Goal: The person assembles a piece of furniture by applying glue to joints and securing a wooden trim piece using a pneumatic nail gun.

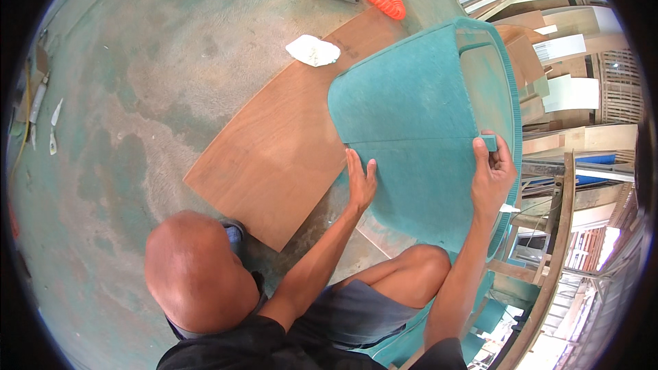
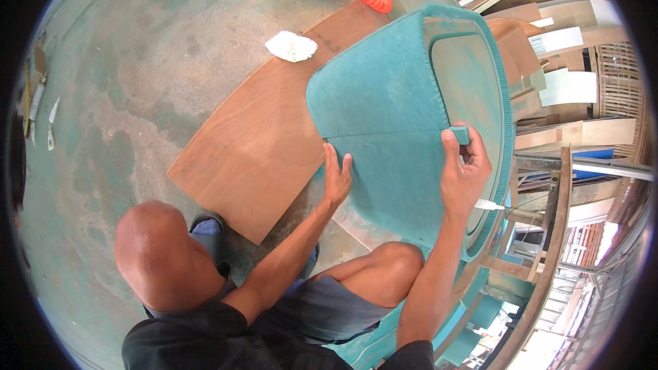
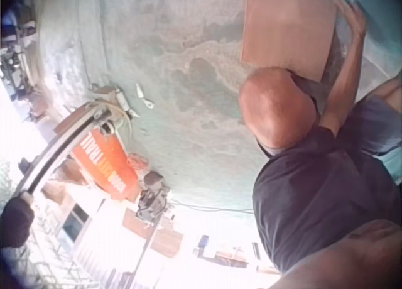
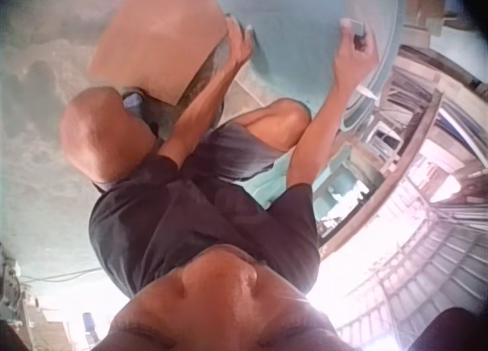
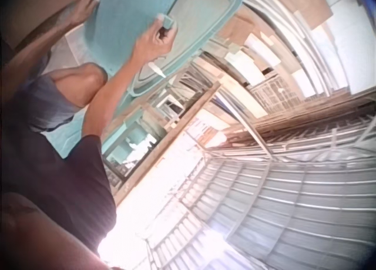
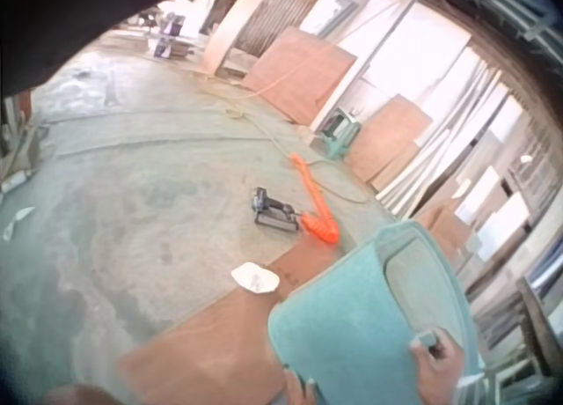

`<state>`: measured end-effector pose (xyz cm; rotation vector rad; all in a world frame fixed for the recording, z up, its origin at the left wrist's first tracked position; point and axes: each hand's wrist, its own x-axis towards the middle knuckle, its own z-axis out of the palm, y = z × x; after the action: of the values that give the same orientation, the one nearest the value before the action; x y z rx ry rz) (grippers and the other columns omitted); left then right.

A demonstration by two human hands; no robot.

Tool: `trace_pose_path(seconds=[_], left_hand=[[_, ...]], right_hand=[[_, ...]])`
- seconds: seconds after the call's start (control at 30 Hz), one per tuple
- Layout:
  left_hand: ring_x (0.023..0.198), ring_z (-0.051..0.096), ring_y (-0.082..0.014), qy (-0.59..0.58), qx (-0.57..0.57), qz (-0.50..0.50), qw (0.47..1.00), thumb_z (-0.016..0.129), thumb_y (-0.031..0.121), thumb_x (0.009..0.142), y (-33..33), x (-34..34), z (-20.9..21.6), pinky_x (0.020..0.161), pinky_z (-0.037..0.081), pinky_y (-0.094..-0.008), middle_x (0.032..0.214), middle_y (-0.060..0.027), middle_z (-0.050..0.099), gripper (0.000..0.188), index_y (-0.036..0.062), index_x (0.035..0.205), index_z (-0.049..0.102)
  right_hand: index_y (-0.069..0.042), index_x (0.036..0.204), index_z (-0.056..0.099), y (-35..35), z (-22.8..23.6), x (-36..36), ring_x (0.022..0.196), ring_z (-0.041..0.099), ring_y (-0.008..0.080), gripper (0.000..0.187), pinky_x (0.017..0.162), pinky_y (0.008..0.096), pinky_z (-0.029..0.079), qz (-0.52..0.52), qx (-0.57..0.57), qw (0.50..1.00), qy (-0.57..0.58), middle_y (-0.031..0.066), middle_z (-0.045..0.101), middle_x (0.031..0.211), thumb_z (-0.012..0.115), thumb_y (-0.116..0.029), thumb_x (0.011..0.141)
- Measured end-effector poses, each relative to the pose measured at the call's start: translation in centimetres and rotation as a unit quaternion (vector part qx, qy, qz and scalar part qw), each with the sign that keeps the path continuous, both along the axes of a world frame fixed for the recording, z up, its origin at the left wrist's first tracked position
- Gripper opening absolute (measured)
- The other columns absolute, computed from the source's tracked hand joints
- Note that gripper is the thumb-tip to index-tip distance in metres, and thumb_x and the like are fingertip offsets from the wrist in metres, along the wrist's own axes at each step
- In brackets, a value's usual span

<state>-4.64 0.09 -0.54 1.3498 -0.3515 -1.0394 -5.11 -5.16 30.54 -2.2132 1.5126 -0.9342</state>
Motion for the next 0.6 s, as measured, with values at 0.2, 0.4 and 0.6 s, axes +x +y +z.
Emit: trace_pose_path(seconds=[0.2,0.4,0.6], left_hand=[[0.155,0.019,-0.0435,-0.016,-0.001,0.044,0.999,0.053,0.029,0.107,0.5,-0.1,-0.3,0.127,0.015,-0.0456,0.165,-0.0335,0.019,0.071,-0.0138,0.155,0.024],[0.153,0.026,-0.0424,-0.033,0.007,0.045,0.998,0.052,0.031,0.108,0.4,0.5,-1.2,0.125,0.022,-0.0464,0.164,-0.0302,0.027,0.067,-0.0114,0.155,0.029],[0.152,0.027,-0.0437,-0.112,0.092,-0.01,0.989,0.049,0.031,0.108,0.4,1.0,-1.2,0.125,0.023,-0.0459,0.163,-0.0299,0.028,0.064,-0.0119,0.153,0.034]], right_hand=[[0.0,0.113,0.07,-0.3,-0.1,-0.3,0.072,0.049,0.0037,0.028,0.065,0.0204,0.038,0.003,0.011,1.0,0.006,-0.0037,0.061,0.081,0.077,-0.021,0.096],[0.0,0.114,0.073,0.1,0.3,0.2,0.071,0.047,0.0054,0.031,0.065,0.0225,0.04,-0.024,0.011,0.998,0.061,-0.0034,0.062,0.081,0.079,-0.024,0.094],[0.002,0.115,0.072,0.2,0.1,0.8,0.071,0.048,0.0091,0.036,0.065,0.0257,0.042,0.005,-0.067,0.986,0.152,0.0009,0.06,0.086,0.08,-0.024,0.092]])
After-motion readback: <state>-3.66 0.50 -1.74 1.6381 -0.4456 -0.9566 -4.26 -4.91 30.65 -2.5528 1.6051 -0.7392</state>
